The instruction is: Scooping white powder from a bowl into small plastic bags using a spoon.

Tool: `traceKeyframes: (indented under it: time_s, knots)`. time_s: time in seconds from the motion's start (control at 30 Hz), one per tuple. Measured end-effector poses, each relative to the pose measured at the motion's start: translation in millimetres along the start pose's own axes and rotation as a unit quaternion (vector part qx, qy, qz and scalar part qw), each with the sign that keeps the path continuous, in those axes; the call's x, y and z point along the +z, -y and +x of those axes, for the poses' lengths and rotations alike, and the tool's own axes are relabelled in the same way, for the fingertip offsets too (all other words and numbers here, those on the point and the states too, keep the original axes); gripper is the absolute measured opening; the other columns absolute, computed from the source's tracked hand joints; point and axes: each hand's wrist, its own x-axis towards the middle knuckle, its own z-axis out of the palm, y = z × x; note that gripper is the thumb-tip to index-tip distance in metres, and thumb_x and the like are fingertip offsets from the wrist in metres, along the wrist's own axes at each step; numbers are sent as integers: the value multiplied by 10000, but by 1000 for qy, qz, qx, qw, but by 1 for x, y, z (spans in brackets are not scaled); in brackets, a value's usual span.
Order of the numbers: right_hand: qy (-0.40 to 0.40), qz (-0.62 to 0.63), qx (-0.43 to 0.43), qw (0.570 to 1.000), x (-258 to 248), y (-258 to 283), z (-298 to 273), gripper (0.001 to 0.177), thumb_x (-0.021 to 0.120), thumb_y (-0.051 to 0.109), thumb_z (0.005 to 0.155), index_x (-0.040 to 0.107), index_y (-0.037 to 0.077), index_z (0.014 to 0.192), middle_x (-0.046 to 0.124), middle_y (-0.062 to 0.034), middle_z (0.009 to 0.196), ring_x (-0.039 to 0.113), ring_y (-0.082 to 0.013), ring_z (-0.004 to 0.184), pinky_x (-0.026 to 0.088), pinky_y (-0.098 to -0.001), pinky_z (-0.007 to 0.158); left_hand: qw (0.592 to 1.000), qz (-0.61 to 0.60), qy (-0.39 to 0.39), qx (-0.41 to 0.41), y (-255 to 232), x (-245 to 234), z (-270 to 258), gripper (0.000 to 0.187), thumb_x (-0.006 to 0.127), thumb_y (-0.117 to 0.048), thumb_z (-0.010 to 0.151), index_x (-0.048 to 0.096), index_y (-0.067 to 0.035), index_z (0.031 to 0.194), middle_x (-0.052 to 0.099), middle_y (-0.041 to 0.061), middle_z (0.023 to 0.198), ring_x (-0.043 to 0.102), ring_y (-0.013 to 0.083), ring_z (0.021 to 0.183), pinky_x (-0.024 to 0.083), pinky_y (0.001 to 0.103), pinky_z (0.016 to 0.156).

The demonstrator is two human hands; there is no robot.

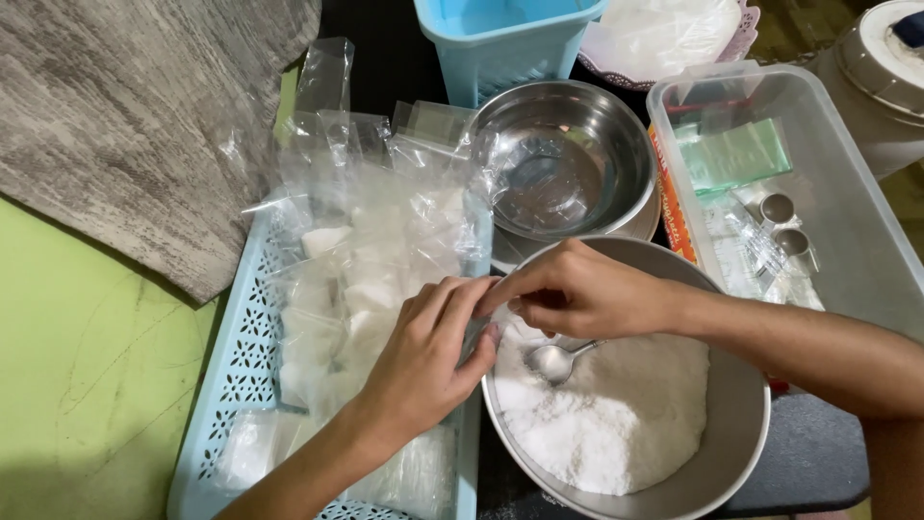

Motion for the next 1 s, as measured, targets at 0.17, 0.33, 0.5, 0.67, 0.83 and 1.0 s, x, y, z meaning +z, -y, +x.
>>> traceKeyframes:
  time_s: [0.17, 0.33, 0.5, 0.67, 0.83, 1.0]
  knots:
    - [63, -78, 26, 995, -6, 8, 2, 400, 538, -23, 877, 762, 100, 1184, 721, -17, 630, 462, -64, 408, 370, -248, 426, 999, -25, 40, -27, -8, -7, -1, 518, 627, -246, 958, 473, -37, 1406, 600, 123, 1236, 608, 293, 1068, 504, 459, 918]
    - [83, -67, 6, 994, -6, 10, 2, 399, 545, -9, 888, 744, 99, 1217, 599, -9, 551, 444, -81, 425, 387, -256, 464, 999, -10, 32, -36, -6, -3, -5, 618, 756, -268, 917, 465, -53, 1417, 605, 129, 1144, 636, 279, 965, 558, 424, 848]
    - [87, -83, -76, 990, -4, 6, 3, 379, 520, -64, 867, 757, 94, 1117, 787, -45, 847, 633, -142, 574, 492, -278, 571, 999, -11, 43, -23, -6, -7, -4, 494, 720, -97, 872, 551, -53, 1333, 666, 90, 1092, 640, 258, 949, 535, 399, 860]
    - [77, -85, -54, 992, -4, 7, 0, 348, 590, 25, 929, 709, 72, 1253, 702, -46, 715, 523, -125, 488, 441, -273, 502, 999, -6, 32, -22, -5, -6, -4, 454, 719, -175, 922, 546, -51, 1323, 654, 87, 1100, 641, 264, 932, 533, 408, 842]
    - [73, -109, -26, 991, -8, 12, 1, 298, 715, 221, 934, 740, 102, 1206, 752, -32, 731, 555, -114, 475, 448, -261, 472, 999, -12, 40, -12, -1, -4, -4, 509, 754, -160, 899, 531, -25, 1336, 677, 110, 1108, 671, 267, 984, 553, 417, 889]
    - [51, -112, -32, 992, -16, 19, 2, 174, 713, 191, 925, 788, 93, 1048, 824, -28, 935, 696, -83, 577, 517, -216, 489, 995, -68, 72, -30, 0, -9, 0, 369, 730, -186, 932, 568, -20, 1219, 634, 94, 1008, 669, 240, 899, 561, 366, 779]
